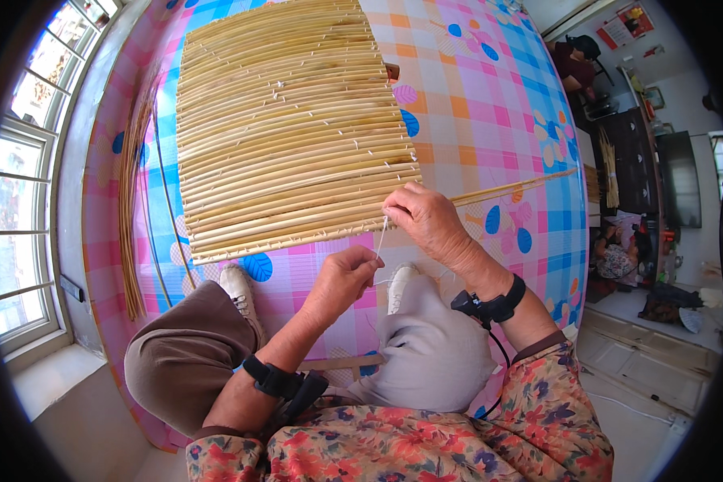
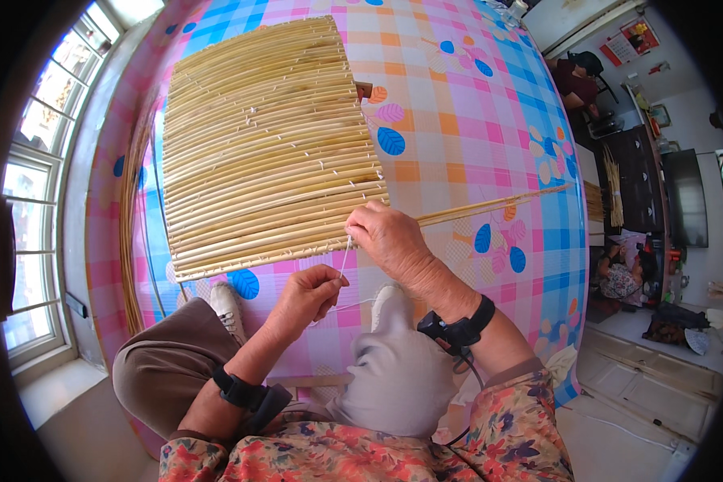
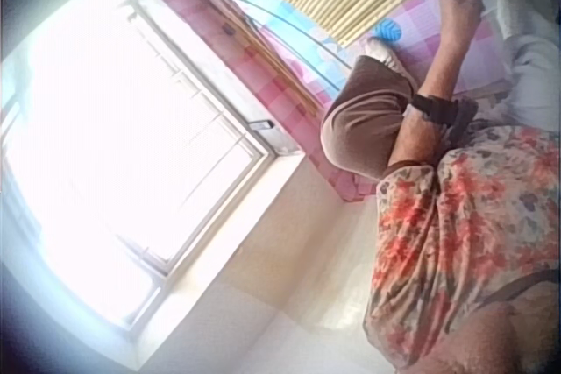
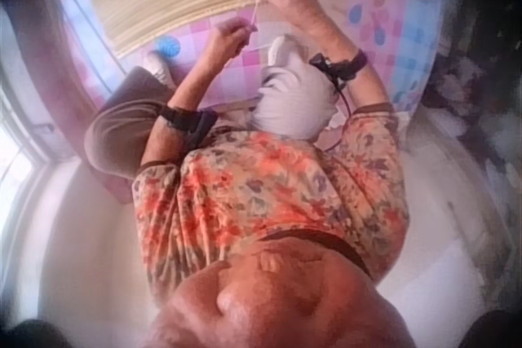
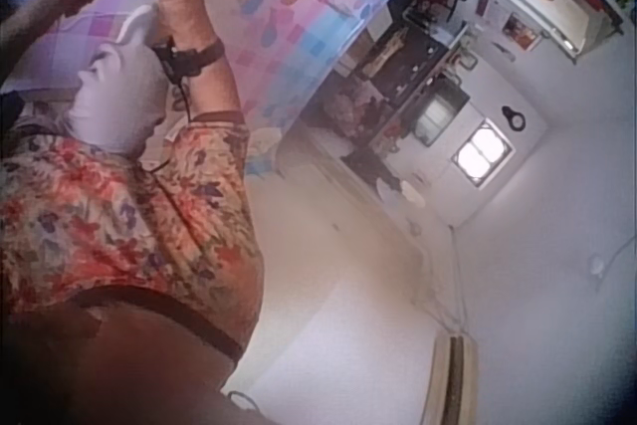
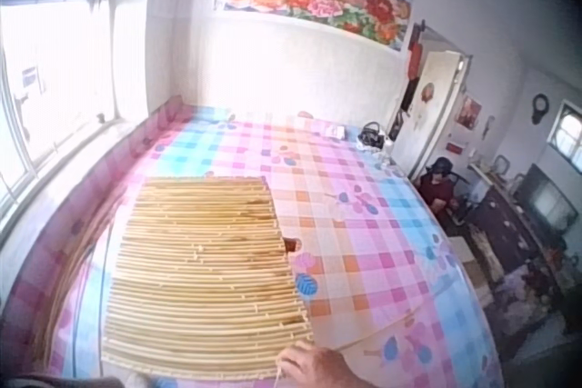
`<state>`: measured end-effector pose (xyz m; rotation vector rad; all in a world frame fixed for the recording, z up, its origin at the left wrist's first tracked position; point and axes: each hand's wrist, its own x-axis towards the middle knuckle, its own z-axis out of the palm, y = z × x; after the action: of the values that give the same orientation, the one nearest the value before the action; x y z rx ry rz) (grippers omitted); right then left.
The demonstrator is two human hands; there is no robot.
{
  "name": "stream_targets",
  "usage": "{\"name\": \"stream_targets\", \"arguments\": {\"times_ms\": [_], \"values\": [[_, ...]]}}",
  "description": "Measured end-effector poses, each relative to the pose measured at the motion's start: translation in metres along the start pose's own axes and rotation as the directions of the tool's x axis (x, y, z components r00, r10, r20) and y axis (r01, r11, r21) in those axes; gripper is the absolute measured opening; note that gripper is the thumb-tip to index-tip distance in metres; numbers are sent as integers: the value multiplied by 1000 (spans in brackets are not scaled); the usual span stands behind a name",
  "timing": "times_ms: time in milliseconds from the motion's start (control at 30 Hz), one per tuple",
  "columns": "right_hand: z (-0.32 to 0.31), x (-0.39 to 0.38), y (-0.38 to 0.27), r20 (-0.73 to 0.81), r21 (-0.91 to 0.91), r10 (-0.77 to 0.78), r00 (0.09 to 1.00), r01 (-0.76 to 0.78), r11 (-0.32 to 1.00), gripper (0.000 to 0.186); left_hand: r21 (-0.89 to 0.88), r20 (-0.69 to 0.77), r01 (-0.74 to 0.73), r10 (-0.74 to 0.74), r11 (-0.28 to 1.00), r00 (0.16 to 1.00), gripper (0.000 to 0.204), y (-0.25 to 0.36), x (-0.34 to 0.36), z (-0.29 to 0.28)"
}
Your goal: The person sews bamboo sticks together with white thread to construct a mat, pulling the thread through the gaps and securing a bamboo rod along one edge.
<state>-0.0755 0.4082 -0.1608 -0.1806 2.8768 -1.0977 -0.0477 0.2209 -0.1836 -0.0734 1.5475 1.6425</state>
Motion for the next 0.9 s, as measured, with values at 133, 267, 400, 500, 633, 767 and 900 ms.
{"name": "stream_targets", "arguments": {"times_ms": [133, 267, 400, 500, 633, 767, 900], "values": [[2, 0, -1, -24, -31, -22, 999, 21, 999, 9, -3, 18, -7, 7, 1000, 1000, 13, -4, 1, -2], [3, -1, -2, -33, -43, -25, 999, 24, 999, 9, 14, 25, 3, -3, 1000, 1000, 13, -4, 0, -2], [4, -1, -2, -41, -66, -26, 999, 24, 998, 8, 5, 51, 9, -9, 1000, 999, 13, -1, -1, 1], [4, 0, -3, -37, -81, -29, 999, 26, 996, 8, 4, 56, 4, -4, 1000, 998, 13, -4, 0, 1], [4, -1, -1, -48, -104, -71, 996, 66, 992, 8, -1, 52, -6, 6, 1000, 999, 12, -4, 0, 3], [2, -2, 1, -101, 42, -59, 993, 63, 997, 10, -6, 48, -46, 46, 999, 998, 12, 4, -3, 8], [-6, -15, 2, -68, 99, -7, 998, 13, 995, 14, -210, 65, -88, 104, 974, 993, 16, 19, -4, 4]]}}
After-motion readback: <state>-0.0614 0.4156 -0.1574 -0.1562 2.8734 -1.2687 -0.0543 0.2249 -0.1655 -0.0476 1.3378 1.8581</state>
